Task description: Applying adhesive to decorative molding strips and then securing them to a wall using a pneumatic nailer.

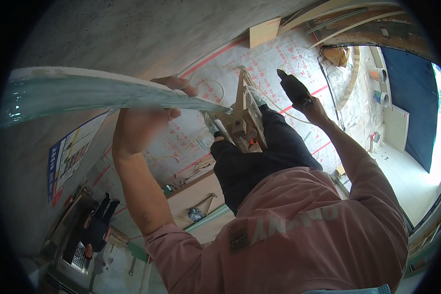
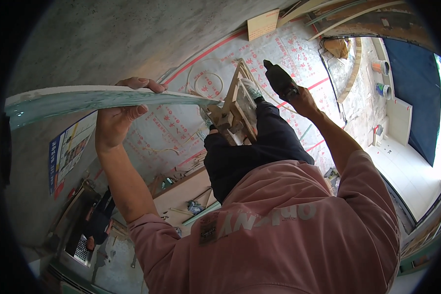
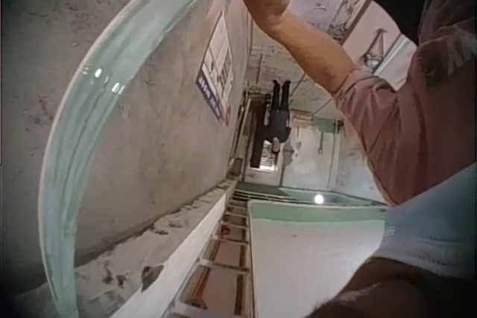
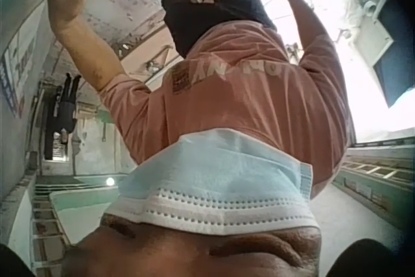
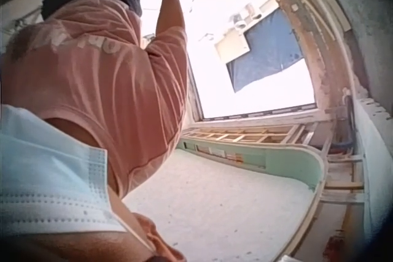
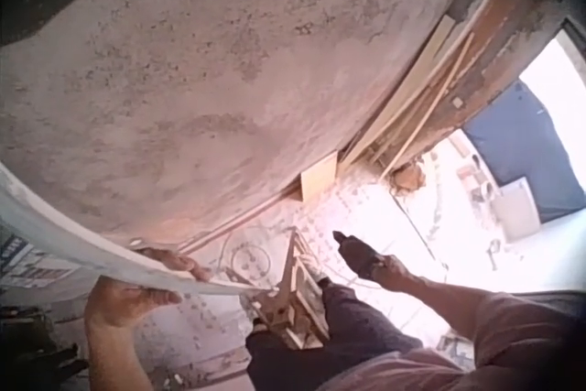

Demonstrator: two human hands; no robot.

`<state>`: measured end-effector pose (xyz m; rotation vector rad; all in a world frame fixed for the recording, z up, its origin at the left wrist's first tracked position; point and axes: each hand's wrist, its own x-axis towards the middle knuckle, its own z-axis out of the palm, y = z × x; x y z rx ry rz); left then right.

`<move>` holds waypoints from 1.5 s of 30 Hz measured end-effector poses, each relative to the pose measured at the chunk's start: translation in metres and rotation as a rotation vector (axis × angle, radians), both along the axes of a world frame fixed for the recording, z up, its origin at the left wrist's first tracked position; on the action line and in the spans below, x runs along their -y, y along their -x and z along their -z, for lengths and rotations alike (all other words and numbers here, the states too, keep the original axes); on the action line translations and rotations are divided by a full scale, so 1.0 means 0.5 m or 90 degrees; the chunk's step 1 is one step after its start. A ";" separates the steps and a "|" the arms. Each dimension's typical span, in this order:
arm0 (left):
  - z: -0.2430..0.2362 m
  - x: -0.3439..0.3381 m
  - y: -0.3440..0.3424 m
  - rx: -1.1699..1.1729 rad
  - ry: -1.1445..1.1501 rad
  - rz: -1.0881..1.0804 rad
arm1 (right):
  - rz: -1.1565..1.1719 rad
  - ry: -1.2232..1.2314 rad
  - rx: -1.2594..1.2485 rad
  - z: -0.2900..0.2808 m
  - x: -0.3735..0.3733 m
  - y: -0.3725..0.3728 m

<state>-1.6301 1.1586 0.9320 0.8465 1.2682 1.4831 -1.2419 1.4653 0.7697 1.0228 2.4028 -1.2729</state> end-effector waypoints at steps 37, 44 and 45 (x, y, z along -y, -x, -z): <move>0.207 -0.008 -0.350 -0.533 0.119 -0.539 | 0.059 0.028 0.073 -0.179 -0.063 0.205; 0.260 -0.310 -0.551 -0.530 0.139 -0.278 | 0.377 0.671 -0.077 -0.164 -0.157 0.199; 0.277 -0.326 -0.557 -0.521 0.139 -0.273 | 0.386 0.668 -0.070 -0.145 -0.173 0.174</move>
